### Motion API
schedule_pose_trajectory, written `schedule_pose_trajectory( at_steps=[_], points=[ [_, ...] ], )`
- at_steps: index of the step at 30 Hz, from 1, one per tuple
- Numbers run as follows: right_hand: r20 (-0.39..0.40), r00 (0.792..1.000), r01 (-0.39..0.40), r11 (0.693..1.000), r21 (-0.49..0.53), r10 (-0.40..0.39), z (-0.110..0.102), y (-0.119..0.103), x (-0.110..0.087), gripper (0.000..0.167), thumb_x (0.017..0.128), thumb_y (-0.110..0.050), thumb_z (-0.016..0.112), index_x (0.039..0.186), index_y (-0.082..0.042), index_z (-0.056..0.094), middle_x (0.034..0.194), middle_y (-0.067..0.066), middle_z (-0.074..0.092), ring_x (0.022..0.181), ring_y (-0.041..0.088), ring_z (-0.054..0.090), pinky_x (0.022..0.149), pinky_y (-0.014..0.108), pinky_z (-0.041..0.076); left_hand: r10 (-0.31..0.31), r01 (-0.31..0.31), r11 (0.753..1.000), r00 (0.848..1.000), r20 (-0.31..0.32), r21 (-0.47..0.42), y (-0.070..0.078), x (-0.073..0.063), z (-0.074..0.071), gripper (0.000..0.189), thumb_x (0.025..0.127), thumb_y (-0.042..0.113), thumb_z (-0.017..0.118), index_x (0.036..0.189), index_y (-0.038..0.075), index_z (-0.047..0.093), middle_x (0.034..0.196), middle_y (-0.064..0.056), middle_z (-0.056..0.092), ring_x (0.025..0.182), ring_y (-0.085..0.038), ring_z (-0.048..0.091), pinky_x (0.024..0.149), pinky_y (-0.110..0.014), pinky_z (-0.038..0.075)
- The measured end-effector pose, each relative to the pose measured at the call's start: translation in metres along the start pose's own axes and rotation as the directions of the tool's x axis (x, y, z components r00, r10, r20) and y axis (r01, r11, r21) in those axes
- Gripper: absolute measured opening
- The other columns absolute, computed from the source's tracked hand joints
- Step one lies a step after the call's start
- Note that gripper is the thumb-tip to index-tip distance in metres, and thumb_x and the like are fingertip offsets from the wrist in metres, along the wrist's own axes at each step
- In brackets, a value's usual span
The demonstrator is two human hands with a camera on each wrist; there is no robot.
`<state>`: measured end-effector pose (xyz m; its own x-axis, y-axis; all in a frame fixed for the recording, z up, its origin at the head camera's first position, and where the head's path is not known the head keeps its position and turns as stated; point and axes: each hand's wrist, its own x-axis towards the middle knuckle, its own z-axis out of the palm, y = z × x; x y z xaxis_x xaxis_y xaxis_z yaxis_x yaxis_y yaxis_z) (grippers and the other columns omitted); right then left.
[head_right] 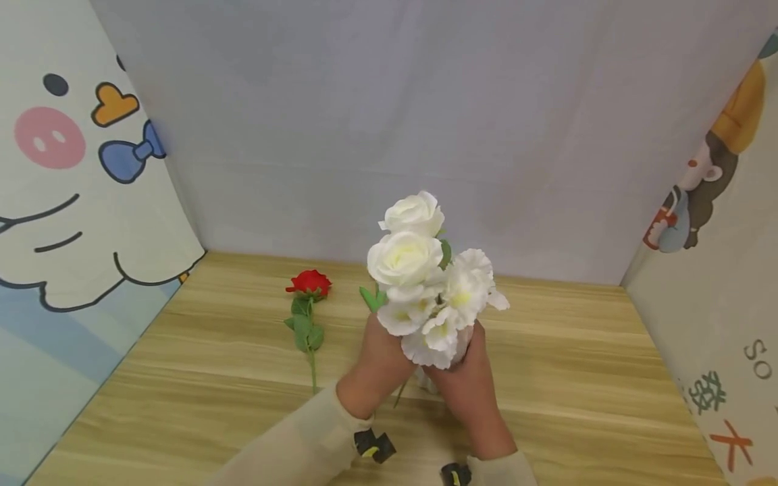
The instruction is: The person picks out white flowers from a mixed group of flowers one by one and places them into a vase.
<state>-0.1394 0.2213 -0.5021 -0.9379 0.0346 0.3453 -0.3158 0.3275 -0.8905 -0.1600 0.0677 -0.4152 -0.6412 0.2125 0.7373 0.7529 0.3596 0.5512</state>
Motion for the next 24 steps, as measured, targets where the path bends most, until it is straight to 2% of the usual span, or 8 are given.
schedule_pose_trajectory(
  at_steps=[3,4,6,9,13,16,19,24],
  points=[
    [0.005,1.000,-0.008,1.000,0.014,0.008,-0.001,-0.001,-0.001,0.095,0.089,-0.010,0.081,0.160,-0.023,0.019,0.155,0.004,0.038,0.138,0.021,0.041,0.108,0.045,0.038,-0.086,0.087,0.995,0.996,0.035,-0.050,-0.002,-0.004,0.002,0.029,0.092,0.011,0.078,0.117,0.000,0.068,0.104,-0.011,0.073,0.095,-0.021,0.071,0.081,-0.029,0.058],
    [0.002,1.000,-0.018,1.000,0.008,0.018,-0.002,-0.001,-0.002,0.095,0.089,-0.011,0.081,0.160,-0.025,0.018,0.156,0.004,0.038,0.139,0.021,0.040,0.108,0.045,0.038,-0.085,0.087,0.995,0.996,0.041,-0.044,-0.003,-0.005,0.003,0.030,0.091,0.011,0.078,0.116,0.000,0.068,0.103,-0.011,0.073,0.095,-0.021,0.072,0.080,-0.028,0.058],
    [0.002,1.000,-0.004,1.000,-0.002,0.004,-0.001,-0.001,-0.002,0.098,0.089,-0.011,0.082,0.161,-0.028,0.017,0.157,0.003,0.037,0.141,0.021,0.039,0.108,0.036,0.039,-0.104,0.108,0.992,0.993,0.063,-0.067,-0.004,-0.006,0.002,0.028,0.091,0.011,0.078,0.114,0.000,0.068,0.101,-0.010,0.073,0.093,-0.018,0.072,0.078,-0.025,0.057],
    [-0.003,1.000,0.009,1.000,-0.002,-0.009,-0.001,-0.001,-0.001,0.099,0.088,-0.010,0.083,0.161,-0.028,0.019,0.156,0.001,0.038,0.140,0.019,0.040,0.106,0.023,0.038,-0.170,0.186,0.972,0.978,0.120,-0.146,-0.005,-0.011,-0.002,0.035,0.093,0.015,0.077,0.123,0.003,0.066,0.112,-0.008,0.072,0.103,-0.014,0.069,0.083,-0.026,0.056],
    [-0.003,1.000,0.004,1.000,0.020,-0.004,0.000,-0.001,0.001,0.096,0.087,-0.009,0.082,0.159,-0.027,0.022,0.154,0.000,0.040,0.138,0.017,0.041,0.105,0.021,0.037,-0.205,0.243,0.937,0.964,0.170,-0.249,-0.006,-0.019,-0.010,0.045,0.096,0.016,0.073,0.138,0.015,0.059,0.124,0.001,0.066,0.109,-0.010,0.064,0.088,-0.029,0.056],
    [0.004,1.000,-0.001,1.000,0.011,0.001,-0.001,-0.001,0.002,0.097,0.087,-0.011,0.084,0.159,-0.031,0.022,0.154,-0.001,0.041,0.138,0.018,0.043,0.107,0.027,0.038,-0.200,0.234,0.947,0.965,0.167,-0.220,-0.007,-0.026,-0.018,0.033,0.095,0.012,0.072,0.126,0.019,0.062,0.106,0.006,0.063,0.090,-0.012,0.061,0.076,-0.028,0.054],
    [0.022,1.000,-0.006,0.999,-0.040,0.007,-0.006,-0.004,0.002,0.100,0.086,-0.016,0.086,0.159,-0.034,0.020,0.156,-0.001,0.040,0.139,0.019,0.043,0.110,0.039,0.039,-0.215,0.235,0.963,0.965,0.152,-0.133,-0.007,-0.035,-0.030,0.018,0.093,0.008,0.071,0.108,0.015,0.062,0.090,0.005,0.056,0.077,-0.016,0.055,0.068,-0.030,0.051],
    [0.054,0.993,-0.096,0.979,-0.182,0.107,-0.024,-0.018,-0.006,0.100,0.085,-0.034,0.087,0.160,-0.026,0.022,0.158,0.007,0.038,0.142,0.033,0.039,0.109,0.062,0.035,-0.254,0.256,0.967,0.948,0.194,0.015,-0.007,-0.044,-0.061,0.019,0.095,0.010,0.071,0.113,0.012,0.065,0.100,0.003,0.061,0.090,-0.013,0.059,0.078,-0.032,0.053]
  ],
)
